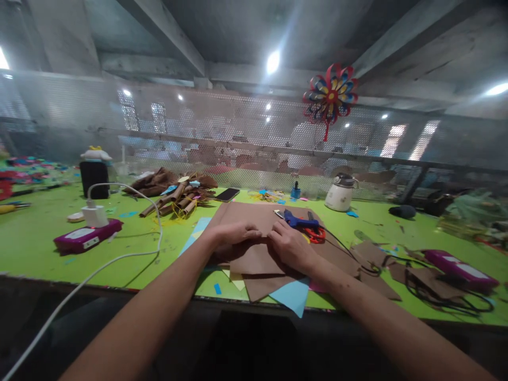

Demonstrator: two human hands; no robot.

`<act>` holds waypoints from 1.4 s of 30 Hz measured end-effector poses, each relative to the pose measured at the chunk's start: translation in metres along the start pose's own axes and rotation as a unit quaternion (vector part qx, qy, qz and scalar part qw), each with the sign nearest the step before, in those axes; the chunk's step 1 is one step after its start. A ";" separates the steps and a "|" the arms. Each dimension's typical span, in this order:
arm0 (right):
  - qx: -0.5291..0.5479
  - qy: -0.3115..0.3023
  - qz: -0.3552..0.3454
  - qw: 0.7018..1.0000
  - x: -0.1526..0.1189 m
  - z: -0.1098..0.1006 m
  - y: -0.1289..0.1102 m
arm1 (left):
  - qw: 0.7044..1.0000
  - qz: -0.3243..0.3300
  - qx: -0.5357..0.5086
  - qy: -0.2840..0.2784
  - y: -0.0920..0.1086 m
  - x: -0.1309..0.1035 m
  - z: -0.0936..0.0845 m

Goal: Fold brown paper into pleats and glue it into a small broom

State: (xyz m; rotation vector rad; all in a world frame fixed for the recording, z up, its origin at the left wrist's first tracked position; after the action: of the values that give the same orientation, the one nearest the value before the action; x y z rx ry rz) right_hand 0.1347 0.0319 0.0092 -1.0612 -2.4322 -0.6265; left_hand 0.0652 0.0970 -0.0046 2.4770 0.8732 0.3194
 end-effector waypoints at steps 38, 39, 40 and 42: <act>0.545 -0.063 0.240 0.801 -0.021 0.036 0.074 | 1.000 0.007 -0.014 0.026 0.033 -0.009 -0.009; 0.544 -0.063 0.238 0.802 -0.021 0.036 0.074 | 1.000 0.005 -0.018 0.021 0.032 -0.010 -0.009; 0.539 -0.062 0.237 0.806 -0.021 0.035 0.074 | 1.000 0.004 -0.024 0.013 0.031 -0.010 -0.008; 0.529 -0.062 0.237 0.813 -0.021 0.033 0.074 | 0.999 0.001 -0.037 -0.003 0.031 -0.011 -0.006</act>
State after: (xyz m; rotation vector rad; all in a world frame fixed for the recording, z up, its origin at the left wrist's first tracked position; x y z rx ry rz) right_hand 0.1981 0.0830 -0.0114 -1.0819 -1.9275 0.9020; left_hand 0.0705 0.0715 0.0156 2.4092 0.8415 0.3398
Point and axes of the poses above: each hand's wrist, its own x-axis towards the middle knuckle, its own z-axis out of the palm, y = z × x, the point moved 10 cm from there along x, towards the middle knuckle, and after that the axes turned 2 degrees about -x, right-handed, at the moved point
